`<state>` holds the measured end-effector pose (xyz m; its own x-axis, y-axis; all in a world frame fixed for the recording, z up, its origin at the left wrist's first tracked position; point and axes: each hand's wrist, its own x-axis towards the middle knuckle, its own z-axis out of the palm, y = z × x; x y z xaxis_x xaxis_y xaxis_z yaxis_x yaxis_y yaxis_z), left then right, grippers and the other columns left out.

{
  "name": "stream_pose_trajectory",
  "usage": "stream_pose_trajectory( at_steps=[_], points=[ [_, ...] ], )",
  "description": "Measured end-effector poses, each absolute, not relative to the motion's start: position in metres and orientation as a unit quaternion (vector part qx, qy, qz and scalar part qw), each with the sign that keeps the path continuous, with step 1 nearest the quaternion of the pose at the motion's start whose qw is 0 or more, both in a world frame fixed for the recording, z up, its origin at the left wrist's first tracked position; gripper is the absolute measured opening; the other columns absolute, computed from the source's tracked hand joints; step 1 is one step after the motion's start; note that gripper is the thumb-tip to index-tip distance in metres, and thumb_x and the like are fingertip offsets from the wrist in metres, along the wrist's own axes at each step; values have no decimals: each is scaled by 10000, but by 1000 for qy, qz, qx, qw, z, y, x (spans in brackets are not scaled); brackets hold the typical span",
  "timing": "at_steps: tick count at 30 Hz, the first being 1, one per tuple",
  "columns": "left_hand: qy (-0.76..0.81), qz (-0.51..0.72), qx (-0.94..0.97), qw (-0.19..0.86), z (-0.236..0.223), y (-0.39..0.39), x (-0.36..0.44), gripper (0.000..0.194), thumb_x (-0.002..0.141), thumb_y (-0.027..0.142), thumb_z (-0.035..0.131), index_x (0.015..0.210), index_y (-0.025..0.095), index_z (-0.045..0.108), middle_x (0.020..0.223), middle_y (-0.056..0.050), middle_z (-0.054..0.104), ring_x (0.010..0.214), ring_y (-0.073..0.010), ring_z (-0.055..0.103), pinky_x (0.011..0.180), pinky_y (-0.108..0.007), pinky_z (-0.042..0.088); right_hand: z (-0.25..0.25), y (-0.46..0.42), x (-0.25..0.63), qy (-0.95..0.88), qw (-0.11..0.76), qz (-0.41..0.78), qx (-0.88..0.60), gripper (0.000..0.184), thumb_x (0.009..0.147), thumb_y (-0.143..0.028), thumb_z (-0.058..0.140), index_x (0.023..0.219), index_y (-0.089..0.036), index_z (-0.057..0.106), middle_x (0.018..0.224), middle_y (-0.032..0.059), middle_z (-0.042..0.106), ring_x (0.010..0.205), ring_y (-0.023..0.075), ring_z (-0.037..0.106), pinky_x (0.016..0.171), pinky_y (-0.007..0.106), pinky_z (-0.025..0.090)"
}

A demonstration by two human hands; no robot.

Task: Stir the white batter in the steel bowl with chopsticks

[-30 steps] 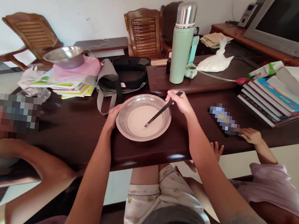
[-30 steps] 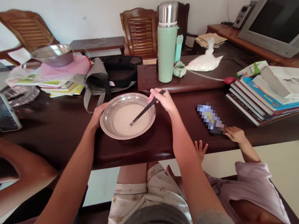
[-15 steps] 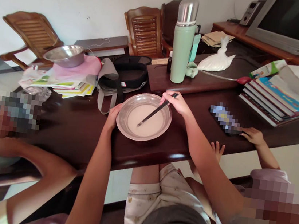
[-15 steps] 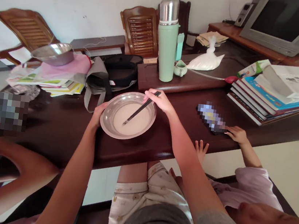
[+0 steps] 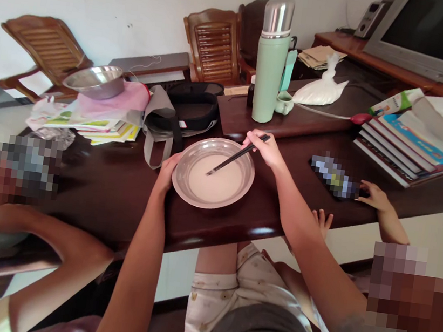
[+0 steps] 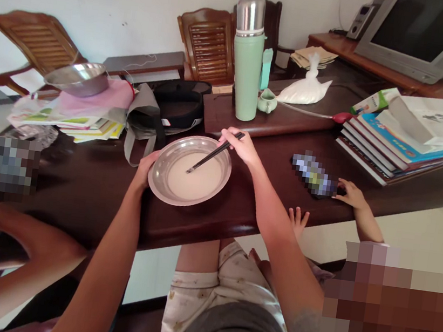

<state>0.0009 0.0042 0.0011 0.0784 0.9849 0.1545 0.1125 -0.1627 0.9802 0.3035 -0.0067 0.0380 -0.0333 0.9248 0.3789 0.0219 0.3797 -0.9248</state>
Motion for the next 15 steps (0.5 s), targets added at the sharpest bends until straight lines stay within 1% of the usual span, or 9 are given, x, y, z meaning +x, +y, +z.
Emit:
stream_pose_trajectory(
  at_steps=[3,6,9,12,13,15],
  points=[
    [477,490,582,440,2,4,1,366,741,436,594,929,150,722,1016,-61,695,1024,-251,580,907,-320,432,38,-7,305,-607,555,406,-398,461,780,-608,573,624,-177,621,577,34,679,524,123,586,445,238,348],
    [477,491,581,440,-1,5,0,362,746,435,596,929,148,720,988,-60,698,1009,-247,587,892,-318,438,38,-9,303,-633,517,433,-382,444,790,-594,573,670,-172,638,630,39,700,591,136,633,479,231,381],
    [466,491,578,456,-4,7,-2,362,757,433,597,952,154,719,999,-58,698,1003,-238,593,885,-310,441,38,-8,305,-618,546,405,-394,422,789,-579,583,677,-176,643,659,36,707,630,136,644,499,226,388],
    [463,489,575,465,-6,8,-3,357,763,429,596,962,160,720,1014,-56,696,1001,-231,594,889,-302,440,38,-6,311,-583,591,378,-409,441,794,-586,570,626,-180,615,575,27,675,548,122,601,466,229,354],
    [465,487,574,466,-6,8,-4,357,764,431,594,961,161,720,1010,-56,696,1001,-231,593,887,-302,442,38,-6,311,-581,590,383,-408,449,797,-588,564,615,-180,609,551,25,664,524,119,588,458,231,345],
    [467,485,578,460,-6,8,-3,360,762,437,594,951,158,720,998,-57,697,1006,-237,590,887,-306,443,39,-7,310,-598,563,409,-398,455,799,-590,560,617,-176,613,549,27,661,518,119,589,458,233,345]
  ],
)
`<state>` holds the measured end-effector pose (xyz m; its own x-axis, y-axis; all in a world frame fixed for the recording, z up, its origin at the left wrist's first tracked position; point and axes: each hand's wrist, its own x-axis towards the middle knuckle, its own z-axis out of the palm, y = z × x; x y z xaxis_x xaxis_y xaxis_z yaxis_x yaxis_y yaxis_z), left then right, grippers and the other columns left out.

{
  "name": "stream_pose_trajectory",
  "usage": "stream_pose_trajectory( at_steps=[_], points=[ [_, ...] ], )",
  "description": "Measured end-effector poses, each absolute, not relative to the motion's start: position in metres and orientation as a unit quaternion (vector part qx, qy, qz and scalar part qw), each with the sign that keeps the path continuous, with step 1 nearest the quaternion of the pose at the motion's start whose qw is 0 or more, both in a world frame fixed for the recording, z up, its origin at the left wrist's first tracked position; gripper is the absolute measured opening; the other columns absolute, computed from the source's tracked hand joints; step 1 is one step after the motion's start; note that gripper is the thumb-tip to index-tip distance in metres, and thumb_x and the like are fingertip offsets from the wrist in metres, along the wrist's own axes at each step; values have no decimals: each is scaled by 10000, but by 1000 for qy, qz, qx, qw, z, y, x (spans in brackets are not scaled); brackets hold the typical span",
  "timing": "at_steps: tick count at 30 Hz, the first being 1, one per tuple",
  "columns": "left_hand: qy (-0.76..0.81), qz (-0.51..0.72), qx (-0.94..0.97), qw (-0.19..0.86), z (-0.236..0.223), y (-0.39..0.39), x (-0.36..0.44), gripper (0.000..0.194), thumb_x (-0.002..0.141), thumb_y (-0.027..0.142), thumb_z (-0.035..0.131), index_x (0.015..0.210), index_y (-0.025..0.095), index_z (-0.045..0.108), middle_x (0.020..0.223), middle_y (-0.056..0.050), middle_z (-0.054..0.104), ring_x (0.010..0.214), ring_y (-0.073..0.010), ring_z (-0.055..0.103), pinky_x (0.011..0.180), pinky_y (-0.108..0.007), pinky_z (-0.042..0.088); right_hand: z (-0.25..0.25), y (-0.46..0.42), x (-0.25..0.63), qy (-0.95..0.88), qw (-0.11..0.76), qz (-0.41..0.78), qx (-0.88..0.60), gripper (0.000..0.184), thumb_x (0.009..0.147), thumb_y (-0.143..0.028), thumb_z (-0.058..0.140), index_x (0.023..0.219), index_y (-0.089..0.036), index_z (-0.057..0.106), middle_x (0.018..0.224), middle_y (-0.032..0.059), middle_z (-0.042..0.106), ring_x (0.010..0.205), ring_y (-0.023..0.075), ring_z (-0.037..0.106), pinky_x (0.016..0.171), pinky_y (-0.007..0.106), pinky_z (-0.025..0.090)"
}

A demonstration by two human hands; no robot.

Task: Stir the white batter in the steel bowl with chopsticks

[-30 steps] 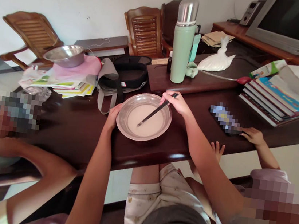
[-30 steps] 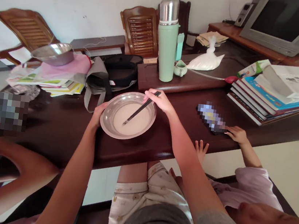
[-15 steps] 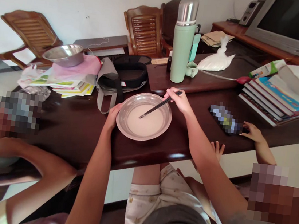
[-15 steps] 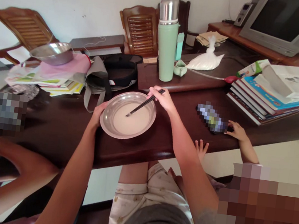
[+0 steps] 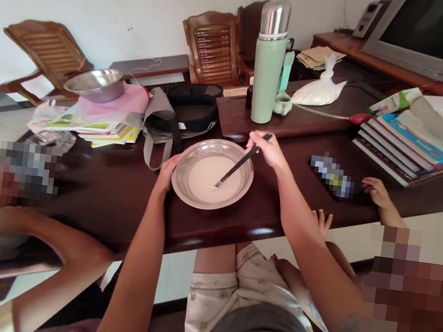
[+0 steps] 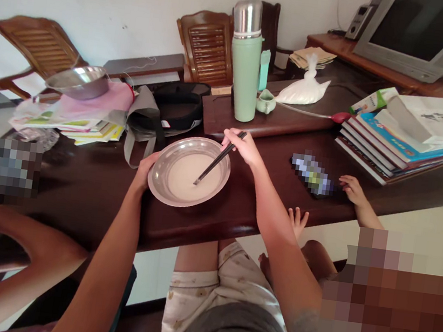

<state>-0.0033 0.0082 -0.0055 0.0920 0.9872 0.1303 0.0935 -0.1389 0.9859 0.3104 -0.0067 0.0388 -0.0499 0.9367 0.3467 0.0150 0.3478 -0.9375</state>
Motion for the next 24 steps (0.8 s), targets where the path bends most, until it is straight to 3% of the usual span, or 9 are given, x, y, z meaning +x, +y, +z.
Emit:
stream_pose_trajectory(
  at_steps=[3,8,14,19,24],
  points=[
    [471,487,584,447,-4,8,-2,368,755,446,599,937,150,719,987,-58,698,1019,-246,582,890,-314,441,40,-9,305,-628,521,431,-386,438,792,-585,573,666,-170,642,630,36,696,584,130,627,490,229,378],
    [472,488,570,462,-7,9,-3,387,752,459,602,958,154,719,989,-56,697,975,-236,598,868,-310,450,39,-8,307,-594,572,380,-418,445,799,-593,558,644,-180,623,608,31,690,587,131,622,487,230,380],
    [458,490,580,462,-10,11,-6,389,755,453,604,978,156,721,1044,-57,692,1011,-239,591,905,-313,435,38,-8,308,-629,526,427,-381,397,814,-546,576,696,-173,647,640,36,705,617,138,649,505,227,392],
    [464,490,579,457,-8,10,-4,395,753,461,603,971,153,720,1028,-66,696,1020,-247,590,913,-325,434,38,-4,313,-585,589,384,-404,435,804,-577,564,633,-180,616,559,23,676,522,122,602,457,226,349],
    [461,491,578,462,-9,11,-5,383,760,443,608,977,148,719,1032,-65,695,1026,-237,590,915,-308,430,38,-6,308,-626,523,433,-384,427,786,-583,586,681,-174,647,634,37,705,607,143,651,502,229,394]
  ],
)
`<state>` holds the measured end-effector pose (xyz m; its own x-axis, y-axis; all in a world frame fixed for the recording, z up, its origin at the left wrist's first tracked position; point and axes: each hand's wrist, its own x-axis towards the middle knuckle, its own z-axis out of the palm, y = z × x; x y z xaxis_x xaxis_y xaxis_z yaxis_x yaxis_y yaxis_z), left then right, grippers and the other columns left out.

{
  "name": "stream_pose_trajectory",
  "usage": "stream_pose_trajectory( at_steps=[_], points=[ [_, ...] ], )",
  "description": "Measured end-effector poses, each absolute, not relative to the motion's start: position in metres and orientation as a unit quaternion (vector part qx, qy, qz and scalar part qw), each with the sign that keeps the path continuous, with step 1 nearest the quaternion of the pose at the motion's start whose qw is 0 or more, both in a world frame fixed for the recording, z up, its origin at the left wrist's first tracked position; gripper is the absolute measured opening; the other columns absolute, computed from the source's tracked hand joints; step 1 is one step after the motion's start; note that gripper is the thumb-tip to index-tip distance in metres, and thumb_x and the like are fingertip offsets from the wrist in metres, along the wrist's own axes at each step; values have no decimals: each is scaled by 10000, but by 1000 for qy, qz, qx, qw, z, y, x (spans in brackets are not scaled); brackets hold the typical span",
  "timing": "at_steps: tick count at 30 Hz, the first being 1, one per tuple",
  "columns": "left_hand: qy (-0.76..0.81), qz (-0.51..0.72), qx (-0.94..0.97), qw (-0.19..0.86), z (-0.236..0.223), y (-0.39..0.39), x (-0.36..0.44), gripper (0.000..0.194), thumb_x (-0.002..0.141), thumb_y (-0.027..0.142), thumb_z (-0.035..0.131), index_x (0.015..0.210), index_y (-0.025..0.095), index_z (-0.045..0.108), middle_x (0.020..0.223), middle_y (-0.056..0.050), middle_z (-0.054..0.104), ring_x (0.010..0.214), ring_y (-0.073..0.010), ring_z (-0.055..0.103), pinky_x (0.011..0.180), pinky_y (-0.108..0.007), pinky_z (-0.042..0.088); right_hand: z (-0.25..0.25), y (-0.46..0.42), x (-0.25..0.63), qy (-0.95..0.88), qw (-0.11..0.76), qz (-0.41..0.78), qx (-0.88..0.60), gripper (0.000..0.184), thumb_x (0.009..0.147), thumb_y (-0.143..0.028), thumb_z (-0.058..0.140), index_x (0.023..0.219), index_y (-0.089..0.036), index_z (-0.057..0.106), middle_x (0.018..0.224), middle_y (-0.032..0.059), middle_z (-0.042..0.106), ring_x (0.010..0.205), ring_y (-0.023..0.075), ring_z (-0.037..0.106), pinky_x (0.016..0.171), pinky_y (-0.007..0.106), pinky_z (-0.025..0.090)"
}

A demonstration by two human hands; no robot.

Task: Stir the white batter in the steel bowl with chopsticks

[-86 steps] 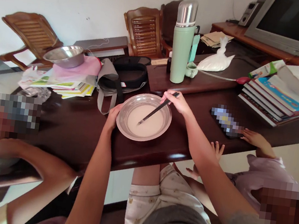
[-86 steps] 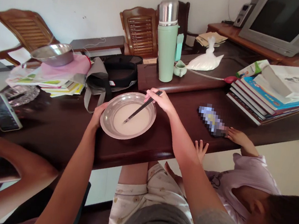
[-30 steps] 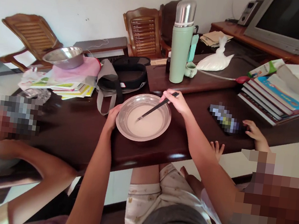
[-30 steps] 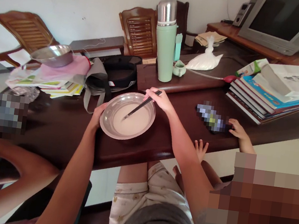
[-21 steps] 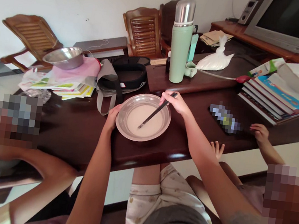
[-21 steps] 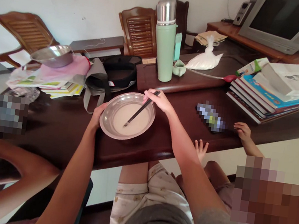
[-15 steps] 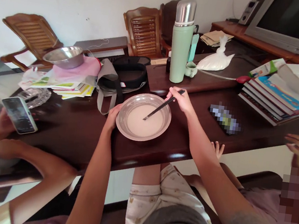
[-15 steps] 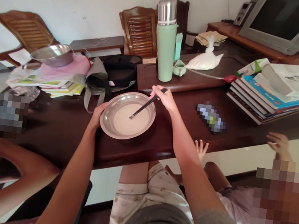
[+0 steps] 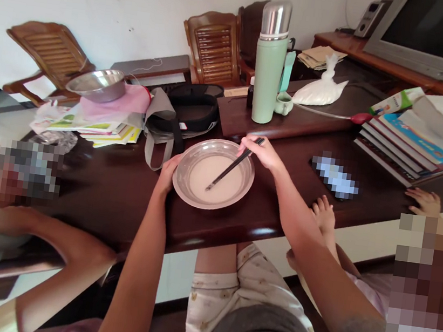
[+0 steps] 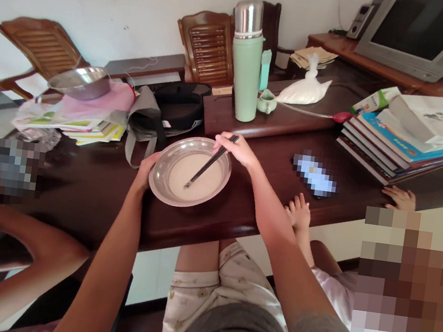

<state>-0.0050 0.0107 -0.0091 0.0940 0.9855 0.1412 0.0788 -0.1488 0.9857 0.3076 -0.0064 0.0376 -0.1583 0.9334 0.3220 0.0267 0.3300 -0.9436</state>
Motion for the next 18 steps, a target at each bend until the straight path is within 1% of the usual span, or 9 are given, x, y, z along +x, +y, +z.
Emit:
stream_pose_trajectory(
  at_steps=[2,5,6,8,11,13,16,18],
  points=[
    [461,491,574,465,-10,11,-5,402,765,451,603,1002,146,713,1044,-66,693,1035,-241,589,918,-311,432,38,-6,308,-620,544,407,-393,415,789,-576,588,700,-176,656,666,36,716,638,141,655,516,224,402],
    [464,487,581,458,-8,10,-5,424,765,457,598,1022,139,707,1078,-70,686,1063,-250,576,938,-323,425,37,-5,312,-583,601,369,-404,429,800,-572,576,644,-176,628,575,27,687,546,122,615,465,220,354],
    [466,485,584,454,-7,9,-5,427,762,458,598,1019,135,707,1080,-72,686,1070,-254,573,945,-328,421,37,-5,312,-579,604,374,-400,437,802,-572,574,625,-175,617,543,24,674,510,117,598,449,220,338],
    [470,480,590,448,-5,7,-3,431,756,461,596,1004,126,707,1069,-75,689,1071,-260,570,954,-336,416,37,-5,311,-594,579,406,-385,441,801,-573,576,622,-172,619,529,26,669,487,116,589,442,222,335],
    [471,480,589,449,-3,6,-2,424,754,456,591,987,123,709,1052,-71,693,1050,-254,577,944,-330,421,37,-6,306,-620,542,425,-375,424,790,-577,588,681,-172,653,601,34,701,556,132,629,479,225,380],
    [472,481,582,455,-3,5,-3,424,756,453,589,1001,128,708,1055,-67,692,1037,-246,583,923,-320,433,37,-5,307,-611,565,398,-387,421,786,-581,590,691,-176,655,624,34,709,575,132,634,485,224,383],
    [471,479,578,463,-5,6,-3,433,760,452,590,1026,130,704,1067,-68,689,1023,-241,590,893,-310,447,37,-5,312,-573,611,369,-402,447,789,-595,574,638,-178,624,549,25,678,501,119,597,437,224,331],
    [468,476,579,469,-6,6,-4,434,765,451,590,1035,130,702,1074,-69,687,1018,-239,591,884,-309,450,37,-6,311,-578,601,387,-395,456,793,-597,567,628,-175,621,522,25,665,472,115,579,426,226,320]
  ],
)
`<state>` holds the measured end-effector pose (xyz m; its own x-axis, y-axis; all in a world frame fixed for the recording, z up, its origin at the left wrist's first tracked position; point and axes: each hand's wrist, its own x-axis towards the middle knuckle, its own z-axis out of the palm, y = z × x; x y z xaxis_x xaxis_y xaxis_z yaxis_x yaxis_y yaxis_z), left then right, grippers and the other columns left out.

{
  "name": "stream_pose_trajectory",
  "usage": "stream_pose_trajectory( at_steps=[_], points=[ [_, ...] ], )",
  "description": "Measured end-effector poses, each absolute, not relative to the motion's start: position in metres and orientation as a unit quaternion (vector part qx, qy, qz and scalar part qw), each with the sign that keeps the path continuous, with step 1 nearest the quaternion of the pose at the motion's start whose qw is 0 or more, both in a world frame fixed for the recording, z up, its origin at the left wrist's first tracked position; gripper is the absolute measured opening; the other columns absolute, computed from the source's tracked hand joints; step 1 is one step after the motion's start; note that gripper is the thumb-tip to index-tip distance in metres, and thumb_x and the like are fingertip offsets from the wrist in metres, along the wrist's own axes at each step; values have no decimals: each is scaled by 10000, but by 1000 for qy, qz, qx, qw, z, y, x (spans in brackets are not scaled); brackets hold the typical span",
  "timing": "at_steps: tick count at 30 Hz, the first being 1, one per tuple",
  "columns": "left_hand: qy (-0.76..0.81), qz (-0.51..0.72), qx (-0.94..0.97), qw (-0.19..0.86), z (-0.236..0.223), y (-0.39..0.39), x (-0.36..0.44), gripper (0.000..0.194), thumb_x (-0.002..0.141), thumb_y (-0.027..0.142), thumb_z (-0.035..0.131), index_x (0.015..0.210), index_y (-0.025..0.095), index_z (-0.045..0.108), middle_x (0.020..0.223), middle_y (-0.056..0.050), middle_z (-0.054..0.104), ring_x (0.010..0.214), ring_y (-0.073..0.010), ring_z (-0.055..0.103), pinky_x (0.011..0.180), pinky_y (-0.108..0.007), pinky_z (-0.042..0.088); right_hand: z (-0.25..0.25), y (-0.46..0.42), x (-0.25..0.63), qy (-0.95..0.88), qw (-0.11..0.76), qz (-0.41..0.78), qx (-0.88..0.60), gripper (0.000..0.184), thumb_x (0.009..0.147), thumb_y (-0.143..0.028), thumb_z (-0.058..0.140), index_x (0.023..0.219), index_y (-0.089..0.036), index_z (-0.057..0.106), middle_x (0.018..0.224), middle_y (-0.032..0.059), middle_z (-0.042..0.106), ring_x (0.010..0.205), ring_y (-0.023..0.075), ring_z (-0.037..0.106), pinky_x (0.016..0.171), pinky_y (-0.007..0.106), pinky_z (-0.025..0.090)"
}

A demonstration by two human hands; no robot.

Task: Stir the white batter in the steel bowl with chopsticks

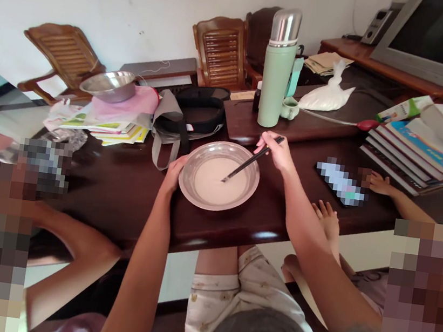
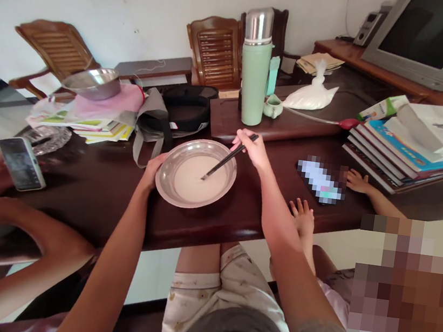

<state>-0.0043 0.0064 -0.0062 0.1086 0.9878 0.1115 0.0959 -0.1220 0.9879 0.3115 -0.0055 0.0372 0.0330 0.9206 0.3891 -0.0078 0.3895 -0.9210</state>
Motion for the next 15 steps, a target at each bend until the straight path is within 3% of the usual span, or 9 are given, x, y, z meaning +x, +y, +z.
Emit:
stream_pose_trajectory(
  at_steps=[4,9,15],
  points=[
    [465,478,578,470,-8,7,-5,430,762,451,595,1027,131,704,1060,-68,691,1016,-239,590,880,-311,448,37,-7,307,-618,553,409,-381,416,784,-576,596,699,-174,662,620,37,709,552,128,616,471,228,378],
    [462,484,577,468,-3,4,-2,411,764,438,591,1001,124,707,1045,-70,695,1012,-235,589,897,-310,436,36,-4,312,-562,616,376,-404,428,790,-578,587,644,-177,621,550,28,677,484,114,579,420,222,314],
    [463,485,552,496,2,2,2,395,777,445,577,973,126,703,1022,-59,699,995,-231,596,890,-301,436,36,-7,305,-609,553,430,-371,396,793,-551,603,700,-171,660,629,45,711,540,124,604,453,230,353]
  ],
)
